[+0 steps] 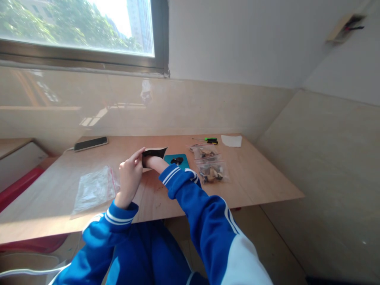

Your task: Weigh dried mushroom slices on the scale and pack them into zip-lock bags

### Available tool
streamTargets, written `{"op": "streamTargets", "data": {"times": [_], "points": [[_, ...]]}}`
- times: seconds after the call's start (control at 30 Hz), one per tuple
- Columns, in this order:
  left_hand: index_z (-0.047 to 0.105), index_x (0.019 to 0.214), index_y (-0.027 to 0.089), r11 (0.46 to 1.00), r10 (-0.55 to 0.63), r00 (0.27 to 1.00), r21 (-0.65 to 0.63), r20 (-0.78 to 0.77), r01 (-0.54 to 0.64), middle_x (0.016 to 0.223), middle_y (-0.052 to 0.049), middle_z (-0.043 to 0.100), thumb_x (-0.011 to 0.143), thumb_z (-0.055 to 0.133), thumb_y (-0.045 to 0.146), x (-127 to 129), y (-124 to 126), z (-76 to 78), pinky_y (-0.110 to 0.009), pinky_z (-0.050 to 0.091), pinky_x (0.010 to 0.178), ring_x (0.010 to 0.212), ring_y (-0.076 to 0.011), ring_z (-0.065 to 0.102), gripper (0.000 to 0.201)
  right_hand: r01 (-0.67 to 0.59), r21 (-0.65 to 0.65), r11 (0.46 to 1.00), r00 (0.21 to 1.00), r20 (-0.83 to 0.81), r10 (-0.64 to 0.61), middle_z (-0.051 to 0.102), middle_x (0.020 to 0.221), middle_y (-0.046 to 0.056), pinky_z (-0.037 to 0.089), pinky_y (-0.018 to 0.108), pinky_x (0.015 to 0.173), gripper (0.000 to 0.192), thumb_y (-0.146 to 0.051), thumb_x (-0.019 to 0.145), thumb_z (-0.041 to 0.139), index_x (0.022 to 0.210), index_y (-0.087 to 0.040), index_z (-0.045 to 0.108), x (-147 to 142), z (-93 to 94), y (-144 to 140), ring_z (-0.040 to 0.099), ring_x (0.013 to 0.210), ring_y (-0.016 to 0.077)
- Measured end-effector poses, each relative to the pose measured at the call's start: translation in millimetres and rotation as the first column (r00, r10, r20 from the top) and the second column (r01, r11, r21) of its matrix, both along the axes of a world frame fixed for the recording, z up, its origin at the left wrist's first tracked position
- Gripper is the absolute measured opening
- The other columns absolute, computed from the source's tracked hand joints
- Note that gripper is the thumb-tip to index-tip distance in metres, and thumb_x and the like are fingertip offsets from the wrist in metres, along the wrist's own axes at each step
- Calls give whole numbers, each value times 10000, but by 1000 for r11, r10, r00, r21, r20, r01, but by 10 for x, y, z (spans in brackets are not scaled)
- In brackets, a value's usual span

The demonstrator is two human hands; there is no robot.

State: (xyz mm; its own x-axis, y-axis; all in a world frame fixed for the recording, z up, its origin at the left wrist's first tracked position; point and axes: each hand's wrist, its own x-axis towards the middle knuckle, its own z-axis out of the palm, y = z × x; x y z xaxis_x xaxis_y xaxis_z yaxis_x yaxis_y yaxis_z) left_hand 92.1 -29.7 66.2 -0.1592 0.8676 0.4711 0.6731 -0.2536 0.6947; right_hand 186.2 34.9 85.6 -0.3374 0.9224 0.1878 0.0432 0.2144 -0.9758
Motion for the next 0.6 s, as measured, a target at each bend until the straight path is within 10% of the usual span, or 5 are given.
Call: {"op": "streamTargets", "data": {"times": [0.2, 0.33, 0.5, 0.6], "points": [[655, 1223, 274, 995, 88, 993, -42, -80, -91, 997, -81, 761, 886, 436, 194, -90, 22, 115, -361, 540, 793, 876, -251, 715, 410, -238, 99, 966, 888, 425, 176, 693, 929, 51, 538, 390, 846, 80, -116, 832, 626, 850, -173, 680, 57, 146, 60, 638, 882, 188], [670, 1197, 263, 996, 23, 999, -88, 28, -21, 1102, -57, 737, 838, 466, 166, -184, 71, 204, -338, 527, 879, 1022, -234, 688, 424, -337, 165, 927, 804, 562, 193, 713, 805, 23, 499, 361, 849, 248, 64, 684, 609, 767, -149, 705, 278, 402, -48, 648, 813, 185], [674, 1188, 241, 998, -47, 994, -41, 95, 51, 1131, -38, 727, 793, 493, 144, -306, 231, 225, -323, 508, 957, 1060, -196, 677, 445, -253, 306, 918, 911, 395, 120, 726, 1012, 27, 513, 291, 838, 316, -118, 779, 652, 1082, -199, 693, 752, 653, -249, 661, 928, 162], [676, 1183, 241, 999, -37, 995, -22, 91, 39, 1135, -43, 725, 806, 506, 169, -354, 303, 210, -340, 513, 960, 1066, -199, 675, 419, -55, 286, 957, 979, 204, -4, 723, 1050, 35, 515, 326, 904, 366, -201, 769, 697, 1134, -215, 672, 1127, 473, -245, 663, 993, 174]]}}
